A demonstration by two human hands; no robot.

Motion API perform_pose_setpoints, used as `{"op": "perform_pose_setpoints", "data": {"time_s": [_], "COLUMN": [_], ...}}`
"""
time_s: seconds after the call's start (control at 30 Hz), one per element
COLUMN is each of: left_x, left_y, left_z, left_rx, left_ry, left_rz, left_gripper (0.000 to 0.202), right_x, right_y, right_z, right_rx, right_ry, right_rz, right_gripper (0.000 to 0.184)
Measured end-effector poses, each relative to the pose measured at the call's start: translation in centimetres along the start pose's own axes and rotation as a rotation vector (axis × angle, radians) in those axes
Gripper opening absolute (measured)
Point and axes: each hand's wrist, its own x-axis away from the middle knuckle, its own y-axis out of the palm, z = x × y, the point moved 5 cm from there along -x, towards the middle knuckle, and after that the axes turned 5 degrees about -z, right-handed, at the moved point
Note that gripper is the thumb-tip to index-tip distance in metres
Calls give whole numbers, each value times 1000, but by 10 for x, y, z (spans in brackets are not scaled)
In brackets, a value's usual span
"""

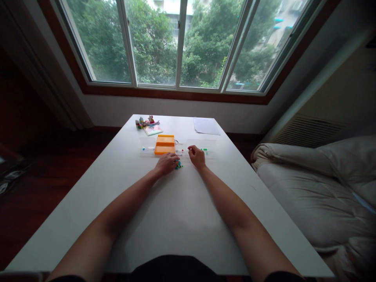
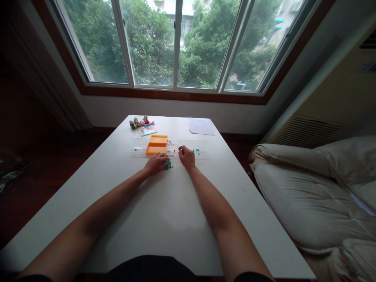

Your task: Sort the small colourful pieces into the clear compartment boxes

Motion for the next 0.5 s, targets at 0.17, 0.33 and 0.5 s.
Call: {"op": "perform_pose_setpoints", "data": {"time_s": [0.17, 0.33, 0.5], "left_x": [7, 13, 16], "left_y": [-23, -31, -27], "left_z": [-47, -77, -84], "left_rx": [6, -30, -13], "left_ry": [-233, -278, -268], "left_rz": [24, -66, -159], "left_gripper": [30, 28, 25], "right_x": [0, -1, 0], "right_y": [0, 1, 3], "right_z": [-1, 2, 0], "right_rx": [6, 6, 31], "right_ry": [10, 3, -34], "right_rz": [-5, -6, -21], "right_gripper": [26, 26, 25]}}
